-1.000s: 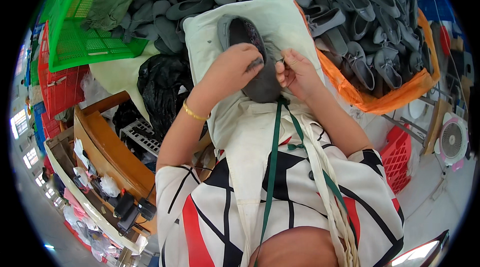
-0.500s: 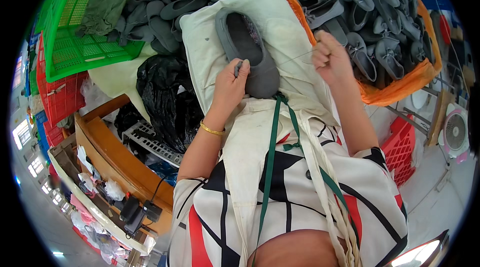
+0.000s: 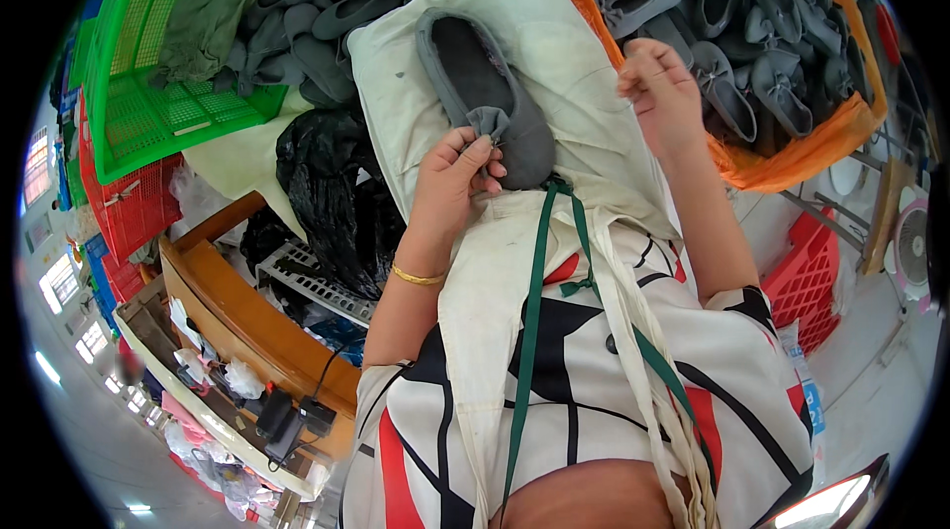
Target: The person is sewing a decorative bow onto the top of a grey slipper using a needle and thread. They repeatedly pull the thread through the fabric to secure the bow, working on one slipper at a time while seated on the floor.
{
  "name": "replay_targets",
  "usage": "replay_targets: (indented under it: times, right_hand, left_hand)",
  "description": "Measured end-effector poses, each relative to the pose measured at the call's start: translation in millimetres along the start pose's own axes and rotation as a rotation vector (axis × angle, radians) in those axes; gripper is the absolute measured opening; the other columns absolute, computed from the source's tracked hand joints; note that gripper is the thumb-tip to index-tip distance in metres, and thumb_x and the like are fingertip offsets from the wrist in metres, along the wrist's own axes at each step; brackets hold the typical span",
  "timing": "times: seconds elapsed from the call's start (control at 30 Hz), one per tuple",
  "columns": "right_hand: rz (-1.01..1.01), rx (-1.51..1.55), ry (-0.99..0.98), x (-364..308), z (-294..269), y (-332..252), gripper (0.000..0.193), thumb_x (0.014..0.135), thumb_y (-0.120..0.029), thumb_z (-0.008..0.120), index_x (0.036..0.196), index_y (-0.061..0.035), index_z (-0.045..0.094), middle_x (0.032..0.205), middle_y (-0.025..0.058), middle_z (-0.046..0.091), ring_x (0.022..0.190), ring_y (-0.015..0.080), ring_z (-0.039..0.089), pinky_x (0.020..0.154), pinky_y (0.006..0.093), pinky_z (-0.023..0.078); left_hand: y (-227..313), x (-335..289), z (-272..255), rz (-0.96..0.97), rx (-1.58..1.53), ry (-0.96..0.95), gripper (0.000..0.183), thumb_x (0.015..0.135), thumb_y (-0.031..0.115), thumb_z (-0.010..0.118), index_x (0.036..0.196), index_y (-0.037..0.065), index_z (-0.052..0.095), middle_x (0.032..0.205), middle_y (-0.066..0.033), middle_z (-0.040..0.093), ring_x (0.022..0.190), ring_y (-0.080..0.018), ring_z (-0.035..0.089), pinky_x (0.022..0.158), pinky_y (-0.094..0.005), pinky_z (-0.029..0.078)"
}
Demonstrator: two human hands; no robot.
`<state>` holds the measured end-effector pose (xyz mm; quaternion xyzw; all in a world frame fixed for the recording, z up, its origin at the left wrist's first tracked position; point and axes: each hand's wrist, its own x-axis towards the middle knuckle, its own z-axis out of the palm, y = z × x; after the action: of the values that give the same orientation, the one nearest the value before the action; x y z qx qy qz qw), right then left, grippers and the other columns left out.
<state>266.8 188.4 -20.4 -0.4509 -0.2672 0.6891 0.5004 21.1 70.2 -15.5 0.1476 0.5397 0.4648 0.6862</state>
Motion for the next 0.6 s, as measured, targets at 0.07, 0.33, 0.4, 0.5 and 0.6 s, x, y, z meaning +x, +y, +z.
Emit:
replay_targets:
  times: [0.07,0.33,0.4,0.5,0.6]
  right_hand:
    - [0.093,-0.144,-0.176,-13,8,6,0.012,0.098,-0.013,0.06,0.106,-0.0036,0.062,0.077,0.0001,0.058,0.067,0.0082,0.054,0.06,0.0234,0.043]
    - [0.208,-0.762,-0.558,-47,48,14,0.013,0.095,-0.012,0.058,0.102,-0.0034,0.066,0.076,0.0011,0.06,0.067,0.0071,0.051,0.063,0.0231,0.044]
    - [0.097,-0.768,-0.578,-47,49,21,0.014,0.094,-0.01,0.058,0.101,-0.0023,0.066,0.079,0.004,0.064,0.07,0.0087,0.055,0.067,0.024,0.046]
    - [0.03,-0.789,-0.599,-46,51,23,0.015,0.093,-0.009,0.058,0.101,-0.0014,0.067,0.085,0.0076,0.068,0.074,0.0113,0.059,0.071,0.0249,0.048]
    - [0.024,-0.786,-0.602,-46,51,26,0.015,0.093,-0.01,0.058,0.102,-0.0015,0.068,0.087,0.009,0.069,0.074,0.0131,0.061,0.071,0.0257,0.048]
  left_hand:
    - [0,1,0,-0.015,-0.159,-0.037,0.016,0.099,0.017,0.06,0.103,0.002,0.063,0.087,-0.0071,0.067,0.072,-0.0118,0.064,0.056,-0.0226,0.052]
    - [-10,6,-5,-0.091,-0.353,-0.03,0.018,0.099,0.02,0.06,0.101,0.002,0.064,0.089,-0.0094,0.07,0.069,-0.0142,0.065,0.053,-0.0242,0.052]
    - [-12,7,-6,-0.087,-0.357,-0.029,0.019,0.099,0.02,0.06,0.101,0.002,0.065,0.089,-0.01,0.071,0.068,-0.0145,0.066,0.052,-0.0243,0.052]
    - [-13,8,-7,-0.084,-0.361,-0.034,0.019,0.099,0.02,0.06,0.1,0.002,0.065,0.089,-0.0105,0.071,0.068,-0.0144,0.067,0.051,-0.0243,0.052]
    - [-13,7,-7,-0.083,-0.361,-0.029,0.019,0.099,0.02,0.06,0.1,0.001,0.065,0.089,-0.0105,0.071,0.068,-0.0139,0.066,0.051,-0.0241,0.053]
